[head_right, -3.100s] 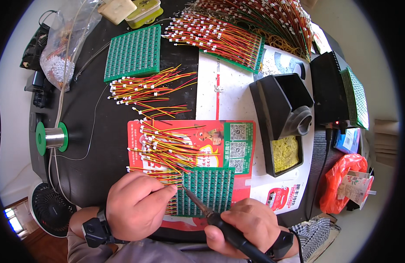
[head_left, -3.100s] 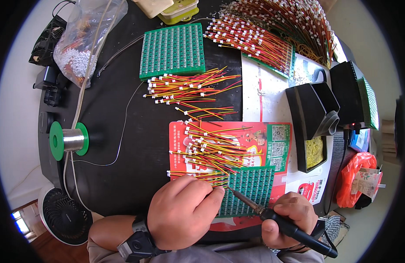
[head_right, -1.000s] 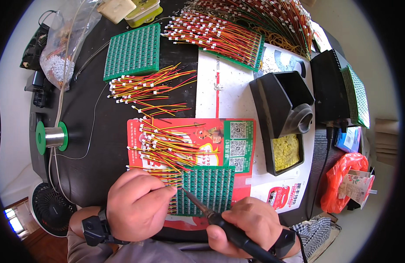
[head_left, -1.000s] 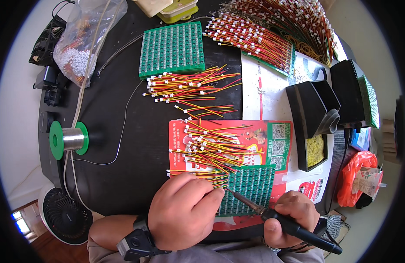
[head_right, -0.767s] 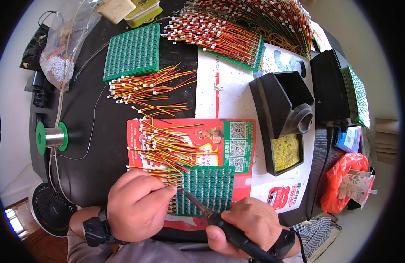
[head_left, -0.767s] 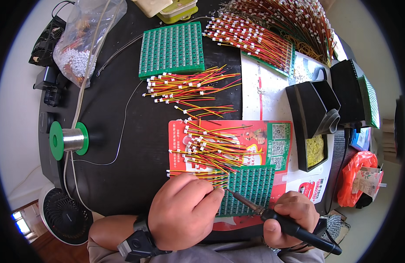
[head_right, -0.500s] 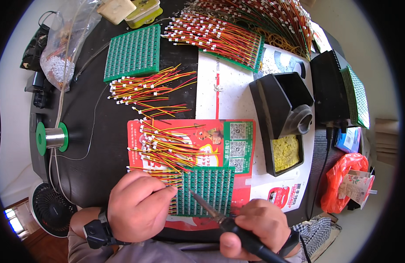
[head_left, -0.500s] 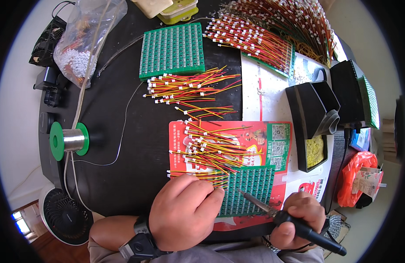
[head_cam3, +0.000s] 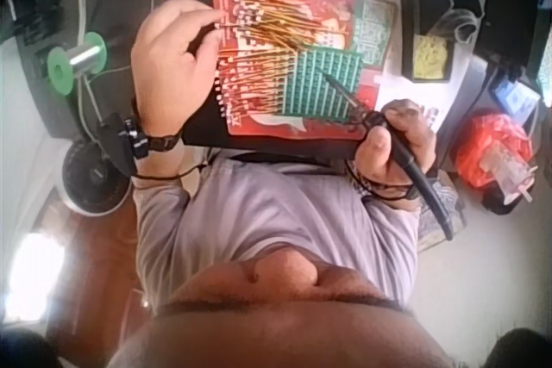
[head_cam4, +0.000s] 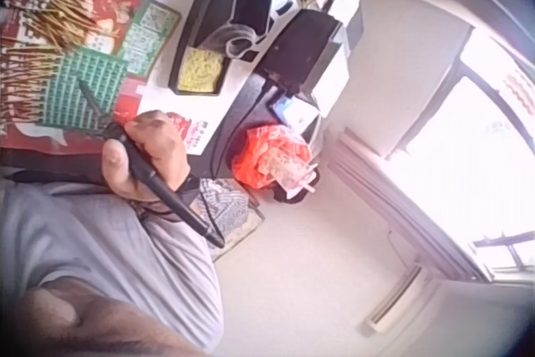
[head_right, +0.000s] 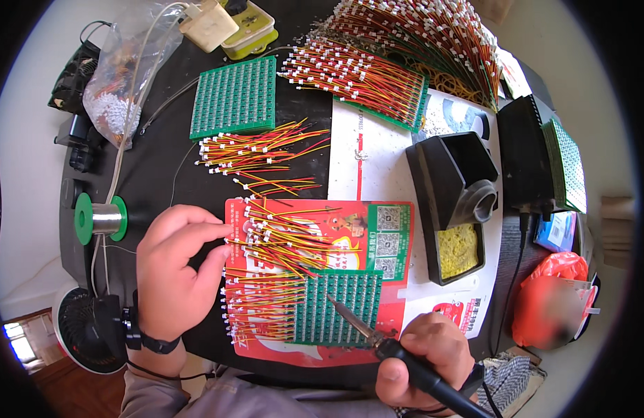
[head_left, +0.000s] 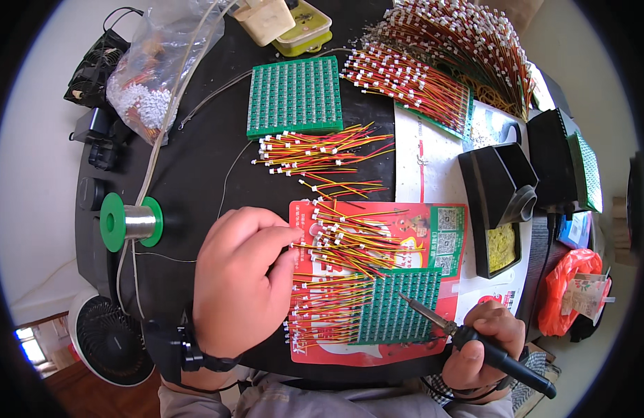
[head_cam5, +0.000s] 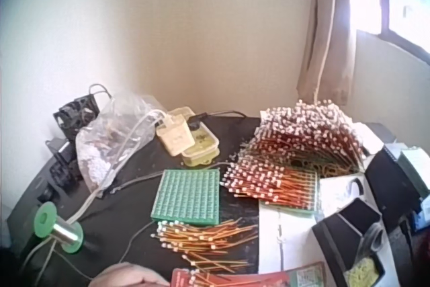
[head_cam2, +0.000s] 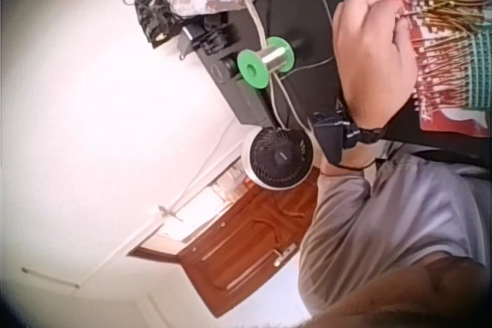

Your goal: Soldering individual wires and connectors onto a green printed circuit board (PCB) using a soldering iron.

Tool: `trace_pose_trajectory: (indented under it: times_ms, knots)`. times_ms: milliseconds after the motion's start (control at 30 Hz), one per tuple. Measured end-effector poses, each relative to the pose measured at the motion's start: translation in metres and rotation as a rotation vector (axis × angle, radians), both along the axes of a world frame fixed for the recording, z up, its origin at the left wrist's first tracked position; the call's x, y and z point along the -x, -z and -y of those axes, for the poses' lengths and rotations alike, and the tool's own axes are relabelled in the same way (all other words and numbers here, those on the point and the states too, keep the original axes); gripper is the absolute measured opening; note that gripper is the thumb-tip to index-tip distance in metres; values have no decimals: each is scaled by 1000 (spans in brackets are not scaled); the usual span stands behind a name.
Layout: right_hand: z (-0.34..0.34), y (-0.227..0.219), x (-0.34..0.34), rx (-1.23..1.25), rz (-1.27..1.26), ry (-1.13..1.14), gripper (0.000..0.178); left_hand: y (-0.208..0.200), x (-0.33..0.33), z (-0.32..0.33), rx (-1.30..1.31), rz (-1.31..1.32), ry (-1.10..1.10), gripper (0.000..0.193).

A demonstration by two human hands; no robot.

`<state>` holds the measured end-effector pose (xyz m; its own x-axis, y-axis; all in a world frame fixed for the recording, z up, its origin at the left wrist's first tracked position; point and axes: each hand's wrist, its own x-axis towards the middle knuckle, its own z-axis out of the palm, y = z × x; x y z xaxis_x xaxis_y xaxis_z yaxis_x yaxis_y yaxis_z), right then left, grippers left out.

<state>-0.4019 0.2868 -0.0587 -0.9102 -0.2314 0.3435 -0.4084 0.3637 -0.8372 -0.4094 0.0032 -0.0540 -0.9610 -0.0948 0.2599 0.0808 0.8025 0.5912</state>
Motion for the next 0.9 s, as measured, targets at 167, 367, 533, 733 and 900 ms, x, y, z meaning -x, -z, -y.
trace_pose_trajectory:
  times_ms: [167,367,533,733,900]
  knots:
    - [-7,4,5,71,-84,-77,35,7,-3,8,61,48,37,15]
    - [-10,1,7,53,-70,-107,35,-9,-13,0,-361,64,-133,12]
    - [-12,-3,8,37,-60,-161,35,-9,-22,-15,-914,279,139,11]
    - [-7,-3,9,-4,-56,-200,37,-9,-27,-22,-975,480,264,13]
    - [-7,-2,9,-10,-54,-220,38,-14,-28,-29,-936,415,104,13]
